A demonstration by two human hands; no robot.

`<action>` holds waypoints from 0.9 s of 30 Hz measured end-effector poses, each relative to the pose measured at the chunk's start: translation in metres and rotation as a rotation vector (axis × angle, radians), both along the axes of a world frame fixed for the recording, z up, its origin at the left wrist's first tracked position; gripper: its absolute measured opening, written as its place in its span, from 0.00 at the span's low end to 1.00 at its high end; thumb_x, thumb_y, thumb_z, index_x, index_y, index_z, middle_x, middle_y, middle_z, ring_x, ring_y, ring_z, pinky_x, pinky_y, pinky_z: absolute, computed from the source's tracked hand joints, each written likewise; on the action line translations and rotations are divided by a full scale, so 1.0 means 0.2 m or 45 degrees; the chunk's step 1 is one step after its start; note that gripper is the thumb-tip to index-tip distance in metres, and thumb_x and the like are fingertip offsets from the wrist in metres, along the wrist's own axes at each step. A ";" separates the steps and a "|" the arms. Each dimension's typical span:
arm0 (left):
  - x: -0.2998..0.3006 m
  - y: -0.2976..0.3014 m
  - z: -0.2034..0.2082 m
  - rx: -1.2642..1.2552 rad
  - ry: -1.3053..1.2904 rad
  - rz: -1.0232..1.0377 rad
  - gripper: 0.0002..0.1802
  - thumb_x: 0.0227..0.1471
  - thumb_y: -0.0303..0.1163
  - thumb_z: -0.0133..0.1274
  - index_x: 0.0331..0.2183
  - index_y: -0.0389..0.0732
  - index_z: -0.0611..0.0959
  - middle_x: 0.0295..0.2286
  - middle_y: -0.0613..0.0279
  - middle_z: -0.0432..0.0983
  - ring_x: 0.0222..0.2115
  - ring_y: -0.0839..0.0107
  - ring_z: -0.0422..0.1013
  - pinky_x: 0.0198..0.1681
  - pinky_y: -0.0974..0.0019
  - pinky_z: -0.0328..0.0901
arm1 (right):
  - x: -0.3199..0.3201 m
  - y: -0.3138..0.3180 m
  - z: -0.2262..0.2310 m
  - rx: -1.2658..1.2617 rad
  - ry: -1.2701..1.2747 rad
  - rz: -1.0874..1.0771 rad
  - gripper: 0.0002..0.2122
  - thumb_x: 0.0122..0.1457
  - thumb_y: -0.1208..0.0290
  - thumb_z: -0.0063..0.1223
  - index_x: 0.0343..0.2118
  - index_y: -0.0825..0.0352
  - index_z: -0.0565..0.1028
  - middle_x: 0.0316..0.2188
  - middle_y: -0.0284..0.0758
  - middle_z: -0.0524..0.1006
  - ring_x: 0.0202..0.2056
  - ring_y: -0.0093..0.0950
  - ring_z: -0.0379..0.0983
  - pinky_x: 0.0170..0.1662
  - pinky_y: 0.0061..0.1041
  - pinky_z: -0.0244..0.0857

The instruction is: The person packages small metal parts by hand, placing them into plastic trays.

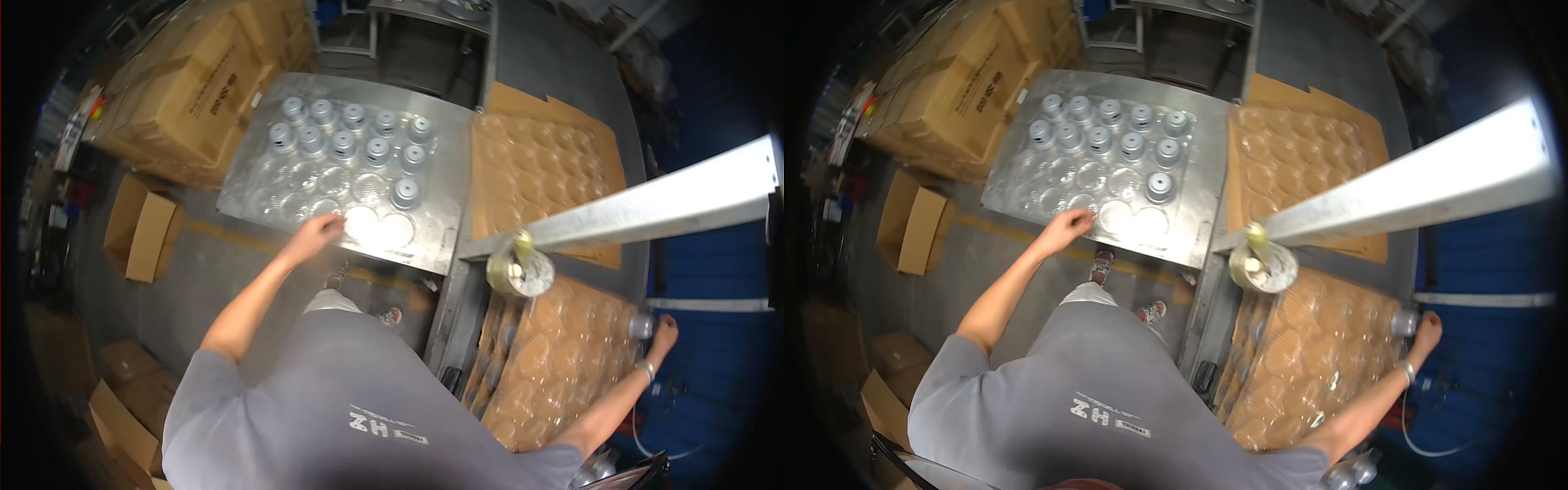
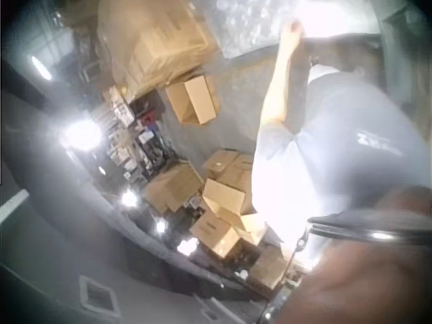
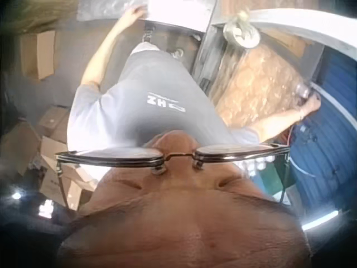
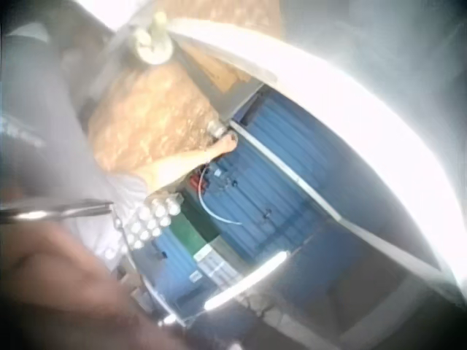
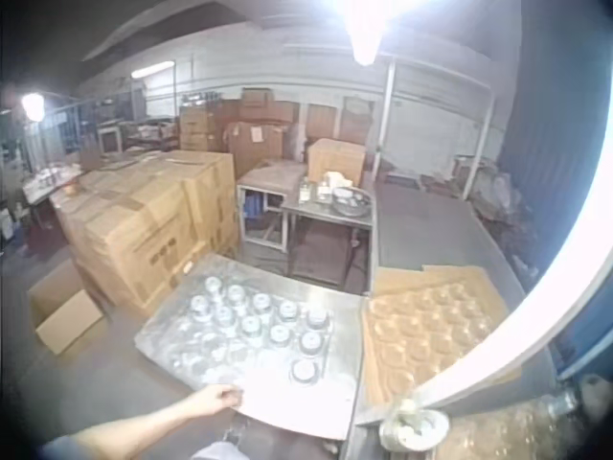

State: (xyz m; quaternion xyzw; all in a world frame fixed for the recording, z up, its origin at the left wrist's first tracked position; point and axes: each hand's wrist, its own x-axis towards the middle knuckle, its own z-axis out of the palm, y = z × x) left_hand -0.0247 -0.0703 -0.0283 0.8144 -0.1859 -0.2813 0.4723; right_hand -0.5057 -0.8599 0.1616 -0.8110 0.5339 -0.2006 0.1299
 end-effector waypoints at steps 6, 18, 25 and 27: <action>0.62 -0.11 -0.27 0.326 -0.724 0.163 0.37 0.46 0.30 0.60 0.59 0.40 0.70 0.58 0.48 0.63 0.58 0.50 0.61 0.61 0.54 0.58 | 0.84 1.82 0.85 0.285 -0.155 0.856 0.05 0.58 0.73 0.54 0.34 0.69 0.78 0.26 0.29 0.76 0.22 0.17 0.66 0.26 0.17 0.60; 1.21 -0.18 -0.50 0.576 -0.664 -0.031 0.39 0.35 0.30 0.65 0.53 0.49 0.74 0.48 0.47 0.69 0.49 0.46 0.68 0.55 0.55 0.65 | 1.71 3.12 0.37 0.457 0.049 1.984 0.09 0.56 0.71 0.56 0.38 0.66 0.73 0.24 0.37 0.72 0.29 0.39 0.73 0.31 0.38 0.68; 0.72 -0.01 -0.08 -0.698 0.451 0.634 0.42 0.50 0.40 0.64 0.57 0.34 0.60 0.49 0.49 0.68 0.48 0.62 0.70 0.43 0.57 0.71 | 1.89 3.11 -0.47 1.474 -0.454 1.019 0.24 0.62 0.68 0.55 0.57 0.75 0.66 0.48 0.43 0.78 0.42 0.30 0.78 0.45 0.28 0.71; 0.44 -0.02 0.13 -1.091 0.779 0.486 0.23 0.59 0.36 0.53 0.52 0.35 0.68 0.48 0.51 0.72 0.48 0.59 0.72 0.50 0.49 0.71 | 1.94 3.15 -0.60 1.448 -0.613 1.001 0.25 0.64 0.67 0.52 0.60 0.75 0.63 0.52 0.43 0.74 0.47 0.29 0.74 0.49 0.28 0.68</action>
